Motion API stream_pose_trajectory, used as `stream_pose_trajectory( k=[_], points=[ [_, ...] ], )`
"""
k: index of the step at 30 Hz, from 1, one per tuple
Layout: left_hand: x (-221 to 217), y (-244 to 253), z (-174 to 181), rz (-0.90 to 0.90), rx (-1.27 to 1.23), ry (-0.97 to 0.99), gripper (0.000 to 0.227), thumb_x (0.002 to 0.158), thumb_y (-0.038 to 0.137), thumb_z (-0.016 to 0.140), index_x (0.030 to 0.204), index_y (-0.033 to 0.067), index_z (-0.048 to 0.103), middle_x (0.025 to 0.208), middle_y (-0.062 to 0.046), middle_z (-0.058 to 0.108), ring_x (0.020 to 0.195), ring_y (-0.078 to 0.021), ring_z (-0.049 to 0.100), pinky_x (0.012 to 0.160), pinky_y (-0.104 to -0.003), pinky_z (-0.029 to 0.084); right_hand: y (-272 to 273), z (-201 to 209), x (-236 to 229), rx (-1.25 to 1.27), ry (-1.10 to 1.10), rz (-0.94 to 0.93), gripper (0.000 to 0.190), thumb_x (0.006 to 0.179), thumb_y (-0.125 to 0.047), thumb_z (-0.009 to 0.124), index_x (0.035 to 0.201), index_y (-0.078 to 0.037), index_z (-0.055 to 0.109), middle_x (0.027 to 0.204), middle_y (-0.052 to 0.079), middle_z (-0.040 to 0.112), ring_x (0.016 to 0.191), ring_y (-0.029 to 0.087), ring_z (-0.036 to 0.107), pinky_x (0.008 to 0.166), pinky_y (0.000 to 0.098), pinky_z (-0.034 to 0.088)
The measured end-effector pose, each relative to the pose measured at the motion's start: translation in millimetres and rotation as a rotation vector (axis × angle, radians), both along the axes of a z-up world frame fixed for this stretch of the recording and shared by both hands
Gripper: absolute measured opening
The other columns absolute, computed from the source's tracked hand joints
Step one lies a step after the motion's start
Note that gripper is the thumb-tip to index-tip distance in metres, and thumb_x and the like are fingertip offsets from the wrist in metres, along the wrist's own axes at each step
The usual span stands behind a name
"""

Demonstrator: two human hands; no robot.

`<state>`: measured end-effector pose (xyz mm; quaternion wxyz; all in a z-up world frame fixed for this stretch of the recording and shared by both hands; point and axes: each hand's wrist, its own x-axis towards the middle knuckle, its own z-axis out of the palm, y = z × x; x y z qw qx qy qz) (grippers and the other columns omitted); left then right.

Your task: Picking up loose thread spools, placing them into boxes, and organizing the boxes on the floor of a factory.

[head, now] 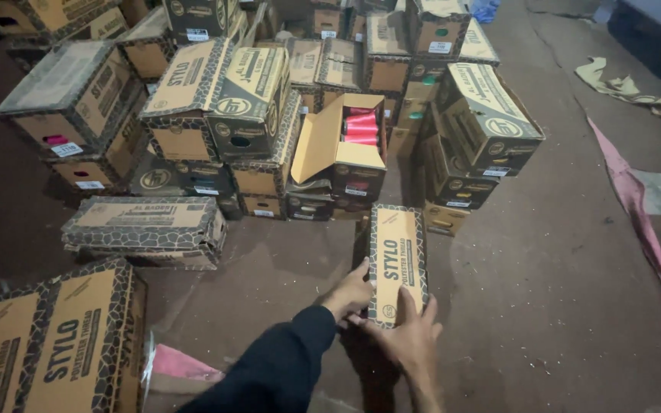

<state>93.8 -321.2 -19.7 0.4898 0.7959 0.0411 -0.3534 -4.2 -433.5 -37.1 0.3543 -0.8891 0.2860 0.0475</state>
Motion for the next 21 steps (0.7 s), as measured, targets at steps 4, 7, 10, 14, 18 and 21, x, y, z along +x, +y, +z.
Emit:
stream_pose_trajectory(
  k=[4, 7, 10, 14, 18, 21],
  points=[
    [-13.5, -8.9, 27.0, 0.081, -0.048, 0.069, 0.067, 0.105, 0.037, 0.044, 0.164, 0.0482, 0.014, 0.138, 0.002, 0.070, 0.095, -0.0207, 0.075, 0.061, -0.031, 0.058, -30.7, -17.4, 10.1, -0.009, -0.022, 0.076, 0.115, 0.058, -0.066, 0.081, 0.159, -0.037, 0.034, 0.171, 0.014, 0.007, 0.146, 0.045, 0.024, 0.117, 0.0620, 0.033],
    [-1.0, -16.8, 1.2, -0.039, 0.027, -0.023, 0.070, 0.105, 0.030, 0.037, 0.166, 0.0469, 0.007, 0.138, 0.000, 0.066, 0.089, -0.0195, 0.064, 0.065, -0.033, 0.056, -39.9, -18.4, 13.5, -0.025, -0.066, 0.057, 0.108, 0.058, -0.056, 0.081, 0.156, -0.037, 0.040, 0.173, 0.007, 0.010, 0.148, 0.042, 0.024, 0.116, 0.0603, 0.035],
    [-0.5, -20.9, 5.2, -0.080, 0.024, 0.015, 0.076, 0.104, 0.033, 0.040, 0.165, 0.0474, -0.003, 0.149, -0.002, 0.060, 0.118, -0.0272, 0.063, 0.085, -0.044, 0.053, -34.2, -6.8, 7.3, -0.046, -0.063, 0.058, 0.107, 0.061, -0.054, 0.077, 0.157, -0.032, 0.036, 0.171, 0.009, 0.013, 0.148, 0.039, 0.025, 0.114, 0.0645, 0.039],
    [-7.7, -26.1, 23.2, -0.044, -0.049, 0.067, 0.074, 0.106, 0.030, 0.039, 0.165, 0.0468, -0.003, 0.159, -0.001, 0.052, 0.134, -0.0267, 0.058, 0.096, -0.042, 0.053, -45.9, -12.0, 7.0, -0.023, -0.063, 0.014, 0.106, 0.061, -0.055, 0.078, 0.157, -0.032, 0.039, 0.167, 0.008, 0.021, 0.144, 0.037, 0.031, 0.116, 0.0593, 0.038],
    [-6.2, -34.6, 22.3, -0.063, -0.097, 0.045, 0.074, 0.106, 0.033, 0.039, 0.164, 0.0484, -0.004, 0.152, -0.003, 0.058, 0.108, -0.0262, 0.066, 0.072, -0.037, 0.051, -53.5, -18.2, 5.5, 0.003, -0.107, -0.037, 0.106, 0.062, -0.057, 0.077, 0.158, -0.030, 0.039, 0.163, 0.011, 0.025, 0.143, 0.034, 0.032, 0.115, 0.0578, 0.038],
    [-4.3, -36.0, 24.7, -0.040, -0.114, 0.083, 0.073, 0.106, 0.032, 0.038, 0.164, 0.0491, -0.003, 0.149, -0.002, 0.061, 0.106, -0.0233, 0.067, 0.070, -0.035, 0.050, -47.6, -7.9, 5.6, 0.008, -0.117, -0.054, 0.106, 0.062, -0.056, 0.078, 0.157, -0.028, 0.041, 0.163, 0.011, 0.025, 0.144, 0.035, 0.030, 0.116, 0.0553, 0.037]
  ],
)
